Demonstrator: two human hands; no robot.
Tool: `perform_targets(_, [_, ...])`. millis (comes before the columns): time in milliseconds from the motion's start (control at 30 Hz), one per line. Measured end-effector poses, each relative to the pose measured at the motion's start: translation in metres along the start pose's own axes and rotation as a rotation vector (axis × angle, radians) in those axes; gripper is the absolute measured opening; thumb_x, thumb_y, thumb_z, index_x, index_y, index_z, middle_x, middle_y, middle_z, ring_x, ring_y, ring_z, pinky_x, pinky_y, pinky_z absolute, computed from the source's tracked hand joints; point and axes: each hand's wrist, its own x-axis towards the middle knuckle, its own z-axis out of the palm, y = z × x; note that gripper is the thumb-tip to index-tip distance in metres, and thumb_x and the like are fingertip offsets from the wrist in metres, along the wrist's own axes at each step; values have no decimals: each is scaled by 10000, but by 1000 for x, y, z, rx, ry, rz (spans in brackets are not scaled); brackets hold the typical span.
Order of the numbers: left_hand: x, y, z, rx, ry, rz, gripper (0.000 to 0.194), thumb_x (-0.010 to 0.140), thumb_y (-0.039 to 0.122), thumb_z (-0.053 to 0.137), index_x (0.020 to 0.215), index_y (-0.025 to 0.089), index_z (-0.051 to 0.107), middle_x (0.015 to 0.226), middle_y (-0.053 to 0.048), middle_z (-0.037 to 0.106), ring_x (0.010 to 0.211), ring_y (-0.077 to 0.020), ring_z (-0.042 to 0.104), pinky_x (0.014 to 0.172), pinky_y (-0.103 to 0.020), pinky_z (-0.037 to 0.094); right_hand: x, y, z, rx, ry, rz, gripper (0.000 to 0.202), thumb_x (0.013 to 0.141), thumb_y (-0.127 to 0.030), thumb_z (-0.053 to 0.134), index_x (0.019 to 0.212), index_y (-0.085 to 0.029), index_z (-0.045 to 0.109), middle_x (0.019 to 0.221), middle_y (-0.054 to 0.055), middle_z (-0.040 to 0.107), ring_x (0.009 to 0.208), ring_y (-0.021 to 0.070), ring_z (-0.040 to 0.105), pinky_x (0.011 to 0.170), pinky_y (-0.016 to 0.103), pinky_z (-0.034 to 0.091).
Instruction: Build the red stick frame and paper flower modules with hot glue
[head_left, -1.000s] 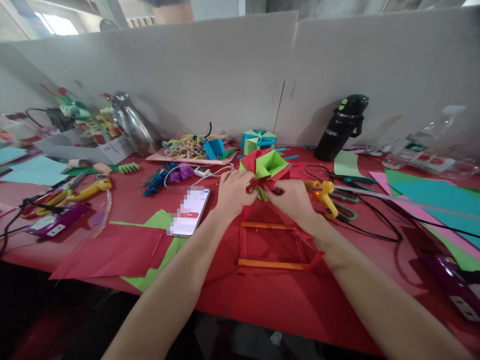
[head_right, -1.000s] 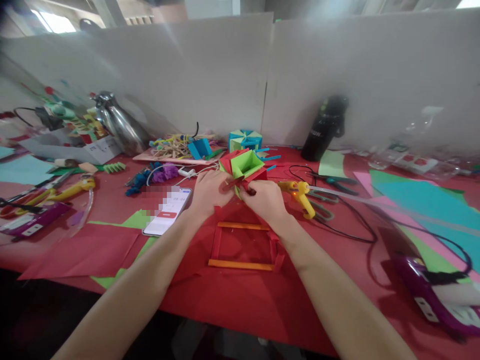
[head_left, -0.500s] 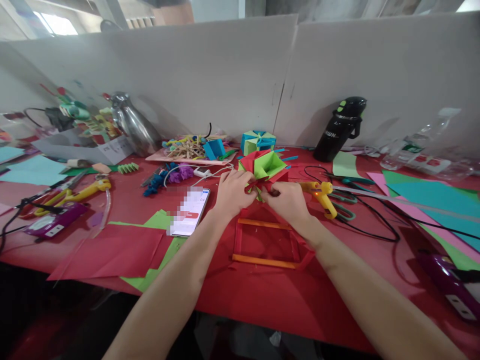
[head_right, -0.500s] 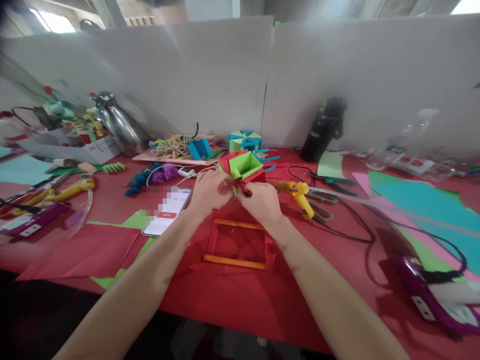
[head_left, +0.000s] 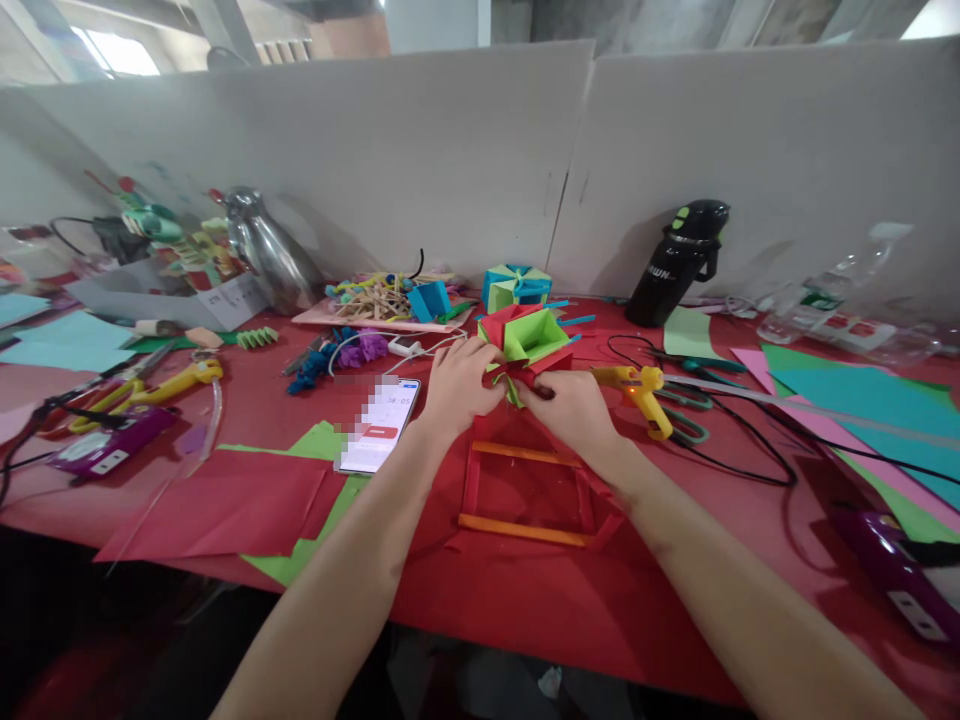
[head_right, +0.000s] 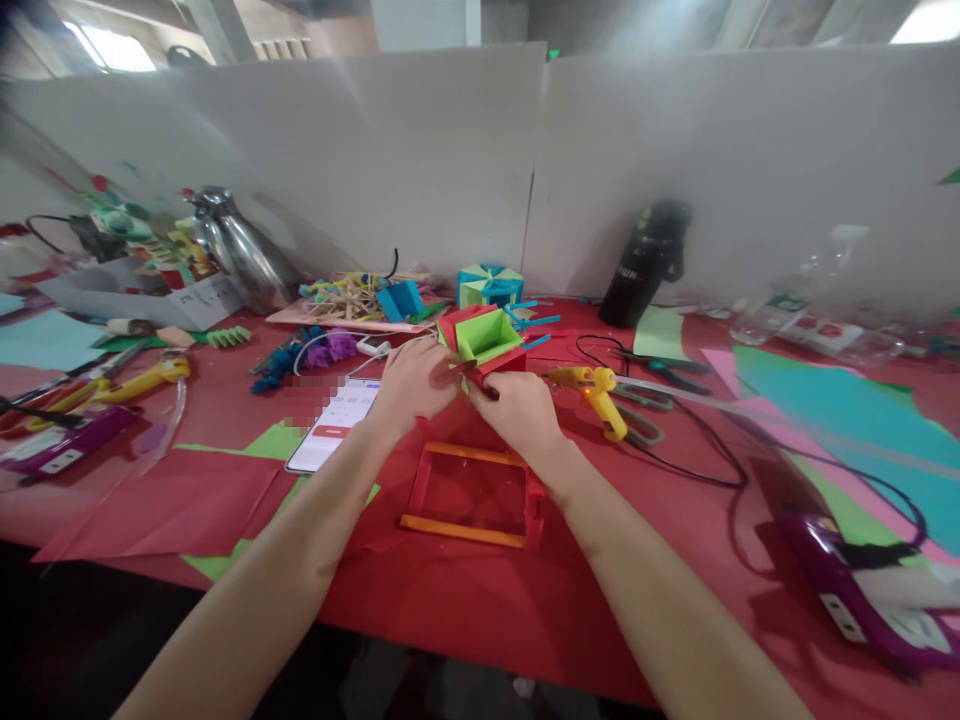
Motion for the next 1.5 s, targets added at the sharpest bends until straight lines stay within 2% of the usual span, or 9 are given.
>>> perform_targets(133, [-1,-10,-7,-3,0,-8,160,785,242,655,943,259,677,1044,-30,677,1045,-251,593,897,-389,383,-4,0,-31,113,-77,-67,446,894,-475,573,553,-188,586,522,-10,551,495,107,429,540,275,291])
perform_targets(267, [-1,-22,-13,-45,57,-75,147,796,168,606,892,250,681,1059,-36,683,1106,-264,580,910,-409,396,-4,16,-60,173,113,20,433,926,-439,524,577,-191,591,525,-12,530,504,115,436,536,273,327])
perform_targets(367, [-1,-29,-15,-88,141,-140,161,777,157,620,900,240,684,1115,-51,682,1141,-274,571,945,-417,411,0,30,-64,223,219,97,288,890,-418,567,744,-193,670,624,11,614,560,141,520,568,274,406])
perform_targets(500, [0,-33,-19,-230,223,-128,196,773,151,608,937,217,691,1062,-61,693,1067,-235,608,947,-375,454,11,36,-61,271,155,82,267,859,-414,603,962,-189,704,746,36,673,606,153,560,602,290,455])
perform_targets(633, [1,-35,-23,-384,296,-100,228,778,96,540,921,194,690,1001,-50,715,998,-189,635,921,-322,481,26,15,-65,215,74,81,389,867,-536,575,991,-185,691,827,67,693,680,178,602,653,316,474])
perform_targets(800, [4,-37,-24,-535,421,-240,246,741,75,511,866,174,699,919,-39,727,906,-169,665,818,-281,511,54,-30,-51,-116,-44,164,843,629,-797,653,1143,-131,602,1024,207,675,930,355,637,758,453,490])
perform_targets(1000, [3,-39,-27,-756,502,-367,210,724,126,512,823,179,689,832,-18,730,808,-160,678,753,-271,531,90,-59,-25,-251,-213,231,910,537,-697,780,1181,-91,567,972,245,672,965,422,634,789,529,480])
perform_targets(1300, [-15,-49,-63,-784,295,-347,239,658,129,500,797,168,691,829,-31,728,759,-168,676,703,-278,541,97,-16,-77,-99,-77,125,627,560,-720,750,871,-181,667,785,109,676,730,264,647,626,368,489])
perform_targets(1500, [-56,-35,-66,-752,-180,-221,355,695,182,614,1040,167,696,1123,-106,714,835,-189,697,712,-295,561,67,-31,-143,164,-67,253,499,636,-590,781,928,-191,711,839,123,709,716,266,657,605,397,514])
